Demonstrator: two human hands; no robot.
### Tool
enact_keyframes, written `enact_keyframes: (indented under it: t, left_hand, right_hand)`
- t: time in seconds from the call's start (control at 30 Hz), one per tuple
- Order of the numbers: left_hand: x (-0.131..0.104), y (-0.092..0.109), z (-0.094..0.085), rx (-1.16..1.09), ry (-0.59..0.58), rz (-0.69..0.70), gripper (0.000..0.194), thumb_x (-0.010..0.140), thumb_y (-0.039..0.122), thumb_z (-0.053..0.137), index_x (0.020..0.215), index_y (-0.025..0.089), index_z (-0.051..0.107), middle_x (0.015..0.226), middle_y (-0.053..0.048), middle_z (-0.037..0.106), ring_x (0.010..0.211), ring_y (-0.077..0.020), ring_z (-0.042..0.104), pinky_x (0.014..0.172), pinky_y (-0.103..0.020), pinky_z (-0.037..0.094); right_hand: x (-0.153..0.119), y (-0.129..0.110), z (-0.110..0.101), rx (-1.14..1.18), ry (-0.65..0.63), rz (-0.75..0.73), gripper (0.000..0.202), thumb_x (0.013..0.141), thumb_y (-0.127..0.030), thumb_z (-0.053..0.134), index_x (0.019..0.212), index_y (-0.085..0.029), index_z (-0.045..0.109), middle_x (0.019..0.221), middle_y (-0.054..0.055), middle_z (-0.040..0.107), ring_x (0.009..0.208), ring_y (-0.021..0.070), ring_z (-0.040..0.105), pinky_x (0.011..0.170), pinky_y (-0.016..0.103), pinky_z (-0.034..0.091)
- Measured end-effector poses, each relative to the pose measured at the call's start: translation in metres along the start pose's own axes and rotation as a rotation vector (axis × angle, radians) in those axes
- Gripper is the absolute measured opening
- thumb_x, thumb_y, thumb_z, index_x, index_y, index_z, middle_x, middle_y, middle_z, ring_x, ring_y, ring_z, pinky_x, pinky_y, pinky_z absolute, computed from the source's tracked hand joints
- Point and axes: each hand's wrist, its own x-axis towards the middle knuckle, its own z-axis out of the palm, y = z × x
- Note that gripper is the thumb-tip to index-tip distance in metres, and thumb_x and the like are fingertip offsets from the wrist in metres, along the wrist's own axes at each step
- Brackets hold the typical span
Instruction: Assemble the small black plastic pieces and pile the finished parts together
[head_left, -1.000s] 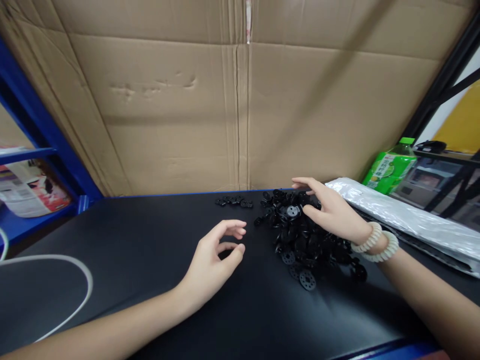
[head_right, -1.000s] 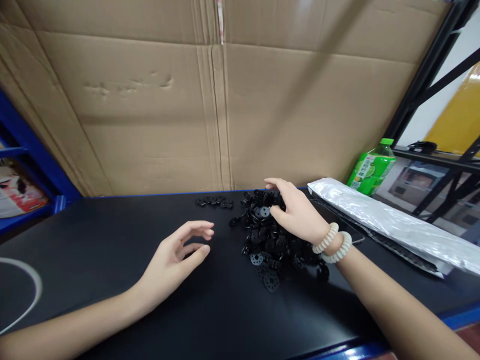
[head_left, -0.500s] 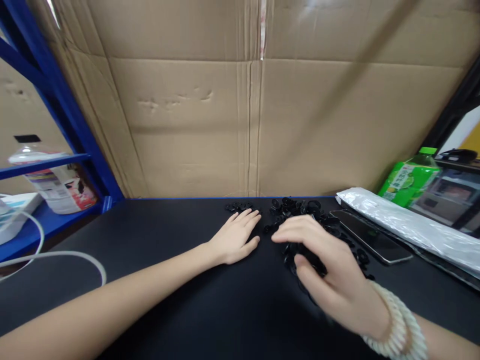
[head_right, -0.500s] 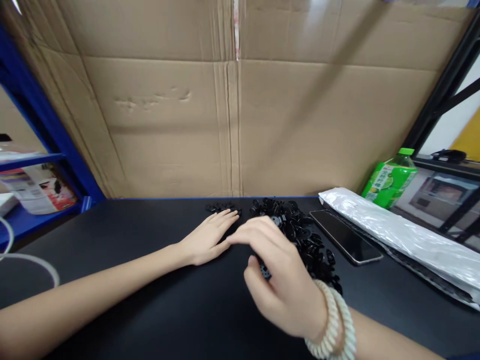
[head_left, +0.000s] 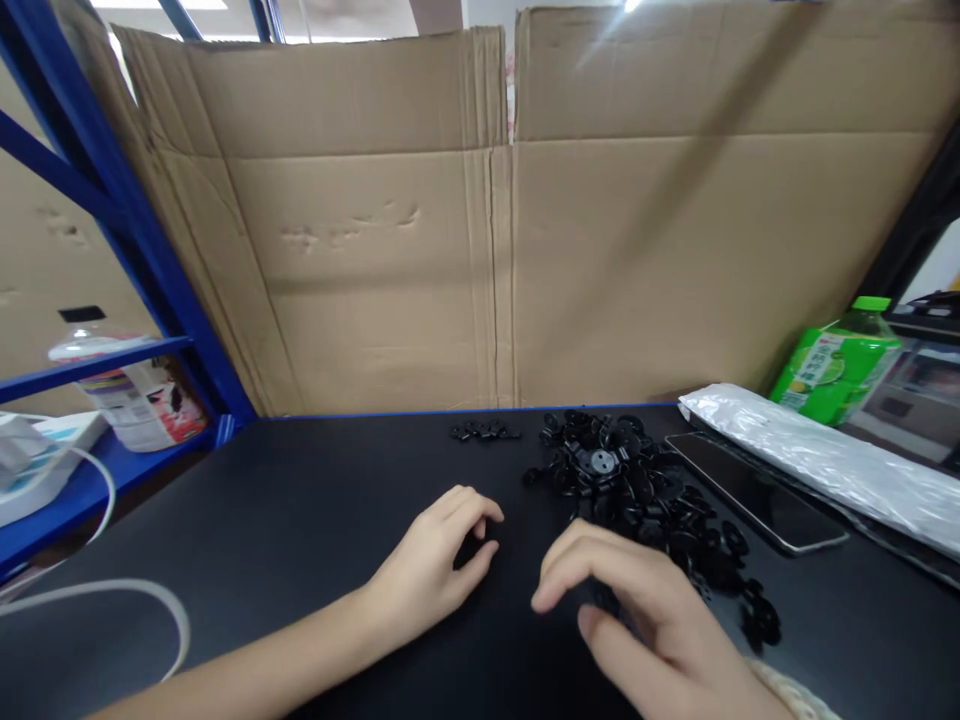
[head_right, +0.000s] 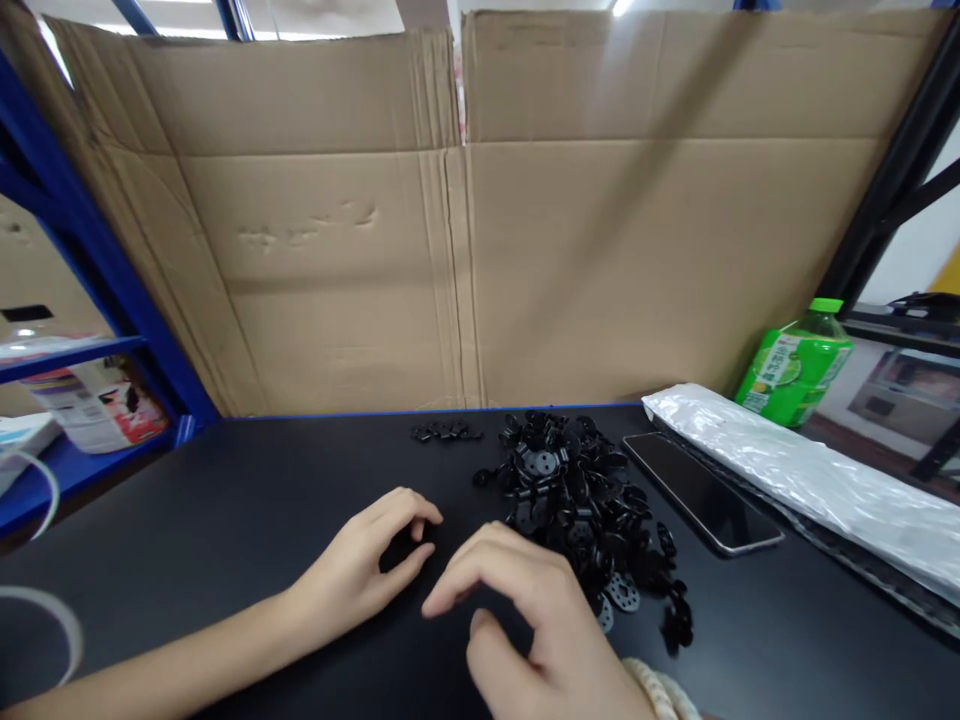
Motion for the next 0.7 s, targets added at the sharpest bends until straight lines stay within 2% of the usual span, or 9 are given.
enact_keyframes:
  t: [0.1, 0.17, 0.3, 0.4, 0.43, 0.5, 0.6, 0.7]
  left_hand:
    - [-0.004, 0.0, 0.0, -0.04, 0.066, -0.025, 0.024, 0.083, 0.012, 0.055, 0.105, 0.021, 0.055, 0.099, -0.006, 0.057, 0.093, -0.0211, 0.055, 0.083, -0.035, 0.048]
    - [-0.003, -0.002, -0.001, -0.053, 0.048, -0.043, 0.032, 0.081, 0.018, 0.062, 0.112, 0.022, 0.056, 0.106, -0.007, 0.059, 0.099, -0.0235, 0.055, 0.087, -0.038, 0.048]
    - [-0.001, 0.0, -0.008, -0.14, -0.087, 0.013, 0.029, 0.085, 0.027, 0.063, 0.113, 0.023, 0.061, 0.106, -0.007, 0.064, 0.097, -0.022, 0.057, 0.086, -0.036, 0.049]
    - [0.0, 0.003, -0.018, -0.205, -0.205, 0.108, 0.045, 0.078, 0.032, 0.071, 0.12, 0.023, 0.059, 0.118, -0.009, 0.06, 0.108, -0.024, 0.054, 0.093, -0.036, 0.046]
    - [0.0, 0.003, -0.02, -0.211, -0.242, 0.124, 0.044, 0.077, 0.031, 0.073, 0.119, 0.024, 0.06, 0.116, -0.009, 0.061, 0.107, -0.0241, 0.055, 0.093, -0.036, 0.047]
    - [0.0, 0.002, -0.024, -0.21, -0.292, 0.143, 0.03, 0.081, 0.025, 0.069, 0.111, 0.024, 0.066, 0.107, -0.008, 0.064, 0.1, -0.0222, 0.058, 0.09, -0.034, 0.048]
    - [-0.001, 0.0, -0.023, -0.236, -0.255, 0.159, 0.018, 0.085, 0.021, 0.063, 0.103, 0.022, 0.069, 0.098, -0.007, 0.066, 0.09, -0.0189, 0.062, 0.083, -0.029, 0.051]
    - [-0.003, 0.002, -0.017, -0.307, -0.098, 0.147, 0.019, 0.084, 0.021, 0.065, 0.103, 0.02, 0.067, 0.09, -0.005, 0.066, 0.082, -0.0167, 0.063, 0.076, -0.025, 0.051]
  right_hand:
    - [-0.002, 0.007, 0.01, 0.069, -0.123, 0.073, 0.032, 0.064, -0.001, 0.043, 0.078, -0.018, 0.066, 0.075, 0.003, 0.064, 0.07, 0.0145, 0.06, 0.066, 0.025, 0.047]
    - [-0.002, 0.014, 0.015, 0.127, -0.17, 0.142, 0.034, 0.06, -0.001, 0.041, 0.077, -0.017, 0.066, 0.075, 0.004, 0.064, 0.069, 0.0141, 0.059, 0.064, 0.024, 0.047]
    - [-0.002, 0.025, 0.019, 0.249, -0.188, 0.363, 0.032, 0.057, -0.007, 0.04, 0.074, -0.015, 0.065, 0.072, 0.003, 0.061, 0.063, 0.0128, 0.056, 0.059, 0.024, 0.044]
    - [-0.003, 0.028, 0.02, 0.307, -0.209, 0.524, 0.029, 0.057, -0.011, 0.041, 0.074, -0.015, 0.064, 0.067, 0.001, 0.06, 0.056, 0.0112, 0.054, 0.055, 0.024, 0.043]
    - [-0.003, 0.029, 0.021, 0.317, -0.214, 0.554, 0.029, 0.057, -0.012, 0.041, 0.074, -0.015, 0.064, 0.067, 0.001, 0.06, 0.055, 0.0107, 0.054, 0.054, 0.024, 0.043]
    - [-0.003, 0.029, 0.022, 0.331, -0.212, 0.581, 0.027, 0.057, -0.013, 0.041, 0.073, -0.015, 0.064, 0.068, 0.001, 0.06, 0.053, 0.0099, 0.054, 0.054, 0.024, 0.043]
    - [-0.003, 0.028, 0.023, 0.375, -0.195, 0.61, 0.023, 0.057, -0.015, 0.042, 0.07, -0.015, 0.061, 0.067, 0.0, 0.058, 0.051, 0.0087, 0.052, 0.052, 0.024, 0.045]
    - [-0.002, 0.029, 0.024, 0.452, -0.191, 0.664, 0.014, 0.059, -0.016, 0.045, 0.07, -0.017, 0.053, 0.066, -0.001, 0.057, 0.05, 0.0083, 0.051, 0.051, 0.024, 0.046]
